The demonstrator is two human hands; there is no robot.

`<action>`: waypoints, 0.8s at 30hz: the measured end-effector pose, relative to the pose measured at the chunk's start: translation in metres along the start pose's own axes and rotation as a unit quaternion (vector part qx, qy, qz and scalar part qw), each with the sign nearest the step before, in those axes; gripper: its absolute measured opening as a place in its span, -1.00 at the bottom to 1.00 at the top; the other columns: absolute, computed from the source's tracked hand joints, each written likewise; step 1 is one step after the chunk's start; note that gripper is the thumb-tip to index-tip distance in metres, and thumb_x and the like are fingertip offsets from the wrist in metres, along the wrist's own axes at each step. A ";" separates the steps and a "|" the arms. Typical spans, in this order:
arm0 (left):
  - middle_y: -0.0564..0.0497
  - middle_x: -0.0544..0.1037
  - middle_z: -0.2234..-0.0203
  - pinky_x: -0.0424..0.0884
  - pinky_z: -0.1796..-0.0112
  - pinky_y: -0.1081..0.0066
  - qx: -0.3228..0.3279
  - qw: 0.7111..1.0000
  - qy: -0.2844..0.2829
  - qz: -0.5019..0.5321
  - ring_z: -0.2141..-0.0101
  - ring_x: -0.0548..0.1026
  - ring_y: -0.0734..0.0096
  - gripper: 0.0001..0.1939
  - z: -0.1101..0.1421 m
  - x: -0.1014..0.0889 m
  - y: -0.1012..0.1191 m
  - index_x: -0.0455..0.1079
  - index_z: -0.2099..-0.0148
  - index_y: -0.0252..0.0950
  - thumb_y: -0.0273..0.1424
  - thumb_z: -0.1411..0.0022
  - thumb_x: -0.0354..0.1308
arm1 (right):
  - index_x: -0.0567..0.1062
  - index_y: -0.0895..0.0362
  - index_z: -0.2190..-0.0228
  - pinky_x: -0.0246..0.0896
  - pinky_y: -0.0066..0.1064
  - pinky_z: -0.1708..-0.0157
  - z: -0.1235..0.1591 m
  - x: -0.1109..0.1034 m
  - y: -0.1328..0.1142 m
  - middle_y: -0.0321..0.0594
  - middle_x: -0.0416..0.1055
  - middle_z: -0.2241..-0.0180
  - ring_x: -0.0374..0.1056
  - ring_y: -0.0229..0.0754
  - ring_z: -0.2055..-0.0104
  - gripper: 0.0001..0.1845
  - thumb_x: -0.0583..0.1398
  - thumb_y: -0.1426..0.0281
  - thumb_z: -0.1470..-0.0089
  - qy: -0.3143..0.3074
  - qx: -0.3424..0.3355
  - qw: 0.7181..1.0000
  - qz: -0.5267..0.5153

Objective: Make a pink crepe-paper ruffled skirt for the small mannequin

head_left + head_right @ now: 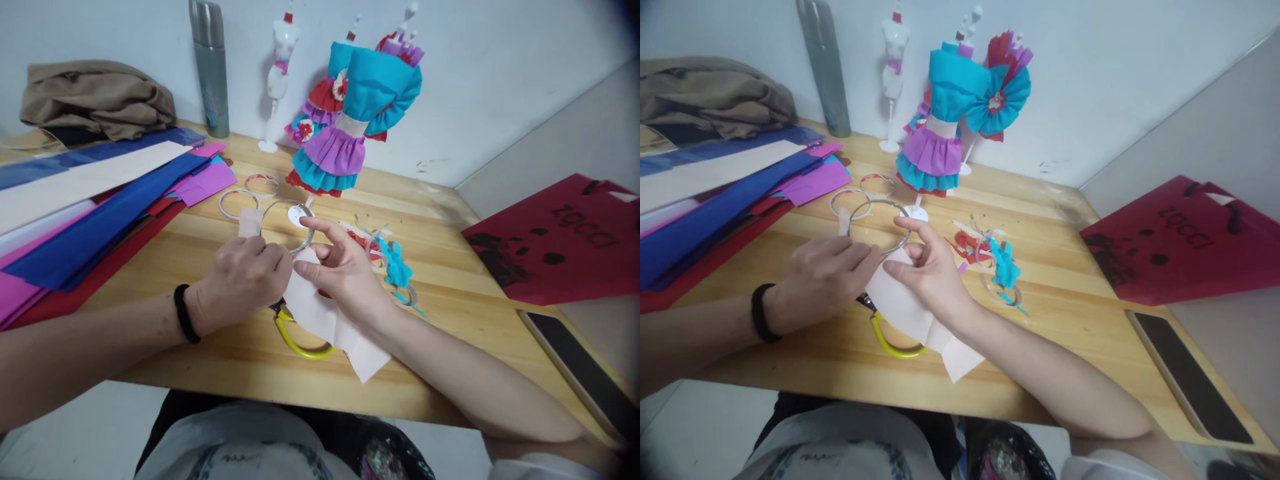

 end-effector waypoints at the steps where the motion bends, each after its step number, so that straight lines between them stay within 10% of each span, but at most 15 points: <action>1: 0.02 0.39 0.65 0.10 0.57 0.34 0.001 1.000 -0.001 -0.002 0.58 0.35 0.37 -0.77 0.000 0.000 0.000 0.36 0.45 -0.32 -0.61 -0.21 0.00 | 0.31 0.00 0.01 0.11 -0.49 0.64 0.000 0.000 0.001 -0.50 0.38 0.60 0.24 -0.34 0.66 -0.36 0.34 0.43 0.17 0.001 0.005 1.000 -0.006; 11: 0.00 0.44 0.61 0.00 0.52 0.37 -0.096 0.988 -0.072 0.098 0.55 0.31 0.42 -0.69 -0.002 0.009 -0.017 0.38 0.48 -0.32 -0.43 -0.33 0.02 | 0.23 0.00 0.08 0.13 -0.46 0.65 0.005 0.001 -0.008 -0.48 0.36 0.60 0.26 -0.29 0.65 -0.45 0.32 0.34 0.10 0.004 -0.026 0.997 0.069; 24: 0.11 0.36 0.64 0.02 0.47 0.43 -0.250 0.886 -0.119 0.372 0.56 0.24 0.53 -0.69 -0.003 0.020 -0.029 0.40 0.49 -0.32 -0.30 -0.28 0.09 | 0.33 0.08 0.52 -0.12 -0.45 0.62 -0.007 -0.019 -0.015 -0.38 0.26 0.63 0.07 -0.34 0.62 -0.70 0.34 0.23 0.10 0.029 -0.091 0.972 0.217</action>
Point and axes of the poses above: each hand's wrist, its own z-axis away from the middle knuckle, its own x-axis out of the palm, y = z × x, the point moved 3 cm from there along -z, towards the middle knuckle
